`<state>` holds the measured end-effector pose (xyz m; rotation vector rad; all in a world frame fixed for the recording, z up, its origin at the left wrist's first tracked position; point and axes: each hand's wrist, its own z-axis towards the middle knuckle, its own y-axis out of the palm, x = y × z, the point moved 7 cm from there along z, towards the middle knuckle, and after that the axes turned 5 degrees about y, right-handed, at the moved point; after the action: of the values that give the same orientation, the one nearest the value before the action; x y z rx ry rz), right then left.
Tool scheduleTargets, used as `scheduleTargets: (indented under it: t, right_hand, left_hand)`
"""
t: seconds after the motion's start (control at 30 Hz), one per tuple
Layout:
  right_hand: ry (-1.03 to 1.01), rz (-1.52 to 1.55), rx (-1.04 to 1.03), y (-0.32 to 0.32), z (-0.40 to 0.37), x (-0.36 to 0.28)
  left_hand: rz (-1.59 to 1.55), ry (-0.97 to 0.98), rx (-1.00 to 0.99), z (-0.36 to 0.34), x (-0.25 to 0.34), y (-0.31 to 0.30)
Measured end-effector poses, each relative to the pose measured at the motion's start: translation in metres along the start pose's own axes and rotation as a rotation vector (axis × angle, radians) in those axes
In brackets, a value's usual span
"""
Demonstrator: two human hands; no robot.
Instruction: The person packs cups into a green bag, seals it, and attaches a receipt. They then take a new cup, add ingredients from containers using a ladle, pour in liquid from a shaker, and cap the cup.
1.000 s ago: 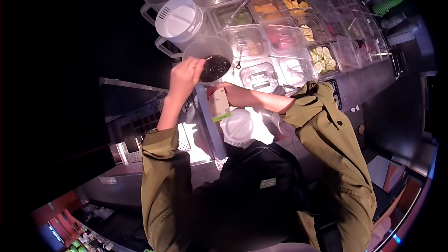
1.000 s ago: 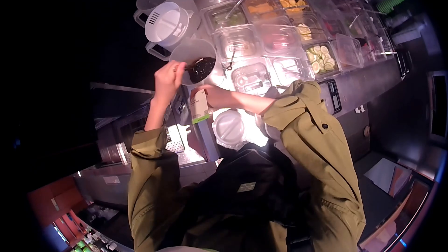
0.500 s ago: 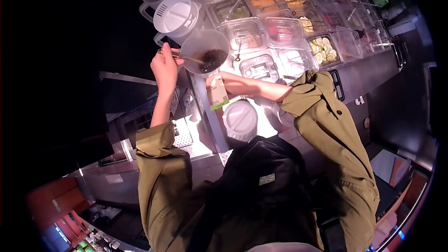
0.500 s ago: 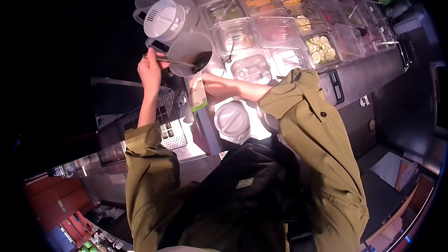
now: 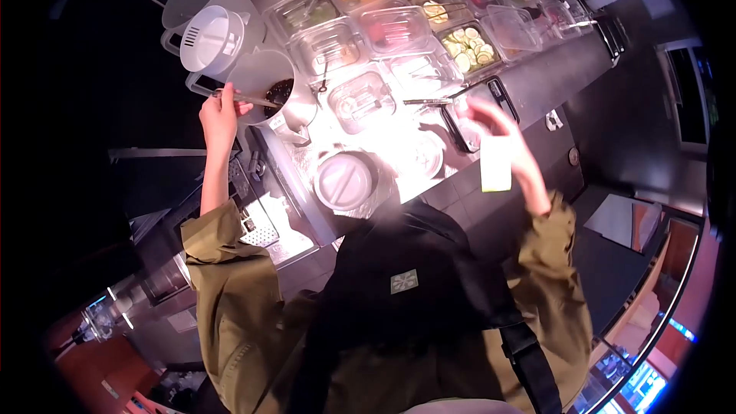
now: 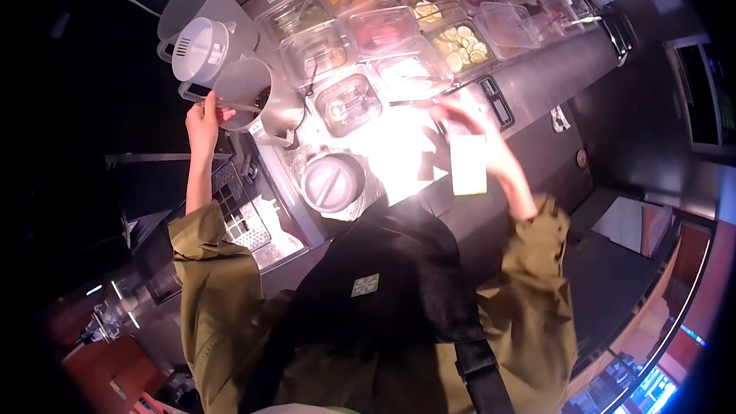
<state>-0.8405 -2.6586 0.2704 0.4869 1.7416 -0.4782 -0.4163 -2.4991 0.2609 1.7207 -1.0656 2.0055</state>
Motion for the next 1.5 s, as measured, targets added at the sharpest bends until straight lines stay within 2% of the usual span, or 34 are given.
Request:
scheduleTargets:
  t: [0.03,0.13,0.2,0.3,0.37,0.47,0.7,0.8,1.0,1.23,1.5]
  right_hand:
    - [0.076,0.055,0.082,-0.016,-0.020,0.039]
    - [0.017,-0.320,0.054,0.004,-0.026,0.084]
    - [-0.030,-0.333,0.101,0.018,-0.013,0.111]
    - [-0.034,-0.290,0.049,0.037,0.013,0.119]
    - [-0.017,-0.210,-0.064,0.046,0.026,0.112]
    - [0.028,-0.344,-0.059,0.048,0.025,0.142]
    - [-0.098,-0.115,-0.136,0.061,0.050,0.074]
    - [-0.024,-0.049,-0.127,0.067,0.074,0.076]
    - [-0.130,-0.143,-0.180,0.087,0.125,0.051]
    - [-0.030,-0.043,-0.270,0.104,0.159,0.045]
    - [0.241,0.231,-0.348,0.112,0.169,0.054]
  left_hand:
    - [-0.009,-0.015,0.052,0.002,-0.005,-0.005]
    - [-0.021,-0.034,0.161,0.006,-0.008,-0.014]
    - [-0.013,-0.053,0.215,0.005,-0.009,-0.022]
    - [-0.067,-0.067,0.275,0.003,-0.013,-0.034]
    - [-0.082,-0.068,0.291,0.002,-0.014,-0.037]
    - [-0.109,-0.054,0.343,-0.001,-0.015,-0.046]
    - [-0.197,-0.050,0.496,-0.026,-0.002,-0.076]
    - [-0.230,-0.056,0.554,-0.038,0.003,-0.085]
    - [-0.295,-0.015,0.663,-0.067,0.008,-0.099]
    - [-0.274,0.003,0.781,-0.099,0.032,-0.107]
    - [-0.230,0.014,0.804,-0.108,0.051,-0.110]
